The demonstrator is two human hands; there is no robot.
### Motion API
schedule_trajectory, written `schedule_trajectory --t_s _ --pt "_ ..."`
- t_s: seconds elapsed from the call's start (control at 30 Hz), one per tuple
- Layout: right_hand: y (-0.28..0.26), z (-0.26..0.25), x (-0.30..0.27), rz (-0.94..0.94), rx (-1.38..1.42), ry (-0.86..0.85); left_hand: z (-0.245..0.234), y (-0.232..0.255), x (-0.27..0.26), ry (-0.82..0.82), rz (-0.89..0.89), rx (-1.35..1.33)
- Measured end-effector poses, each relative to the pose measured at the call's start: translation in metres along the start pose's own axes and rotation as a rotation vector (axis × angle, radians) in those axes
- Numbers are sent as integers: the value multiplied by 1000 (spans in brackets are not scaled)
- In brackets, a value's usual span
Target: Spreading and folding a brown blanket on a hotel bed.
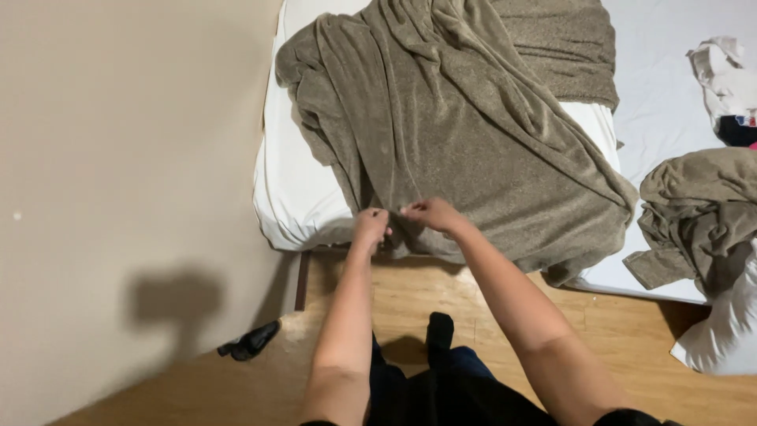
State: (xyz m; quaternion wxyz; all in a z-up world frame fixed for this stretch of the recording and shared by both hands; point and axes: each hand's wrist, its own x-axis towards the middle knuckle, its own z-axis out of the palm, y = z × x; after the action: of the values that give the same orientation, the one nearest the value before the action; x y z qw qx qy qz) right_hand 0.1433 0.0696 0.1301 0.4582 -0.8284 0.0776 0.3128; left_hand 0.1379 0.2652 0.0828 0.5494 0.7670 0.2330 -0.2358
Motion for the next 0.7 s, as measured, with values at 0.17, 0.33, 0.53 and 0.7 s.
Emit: schedule_trajectory --t_s 0.17,0.33,0.53,0.7 --pt "-55 19 34 54 -109 148 -15 12 -27 -167 26 77" --pt "-38 55 64 -24 -320 192 -54 15 -18 -311 77 91" --pt "-83 44 5 -25 48 -21 -93 42 22 -88 -84 -293" --pt "-101 45 -17 51 387 -158 -77 42 53 -168 -144 -353"
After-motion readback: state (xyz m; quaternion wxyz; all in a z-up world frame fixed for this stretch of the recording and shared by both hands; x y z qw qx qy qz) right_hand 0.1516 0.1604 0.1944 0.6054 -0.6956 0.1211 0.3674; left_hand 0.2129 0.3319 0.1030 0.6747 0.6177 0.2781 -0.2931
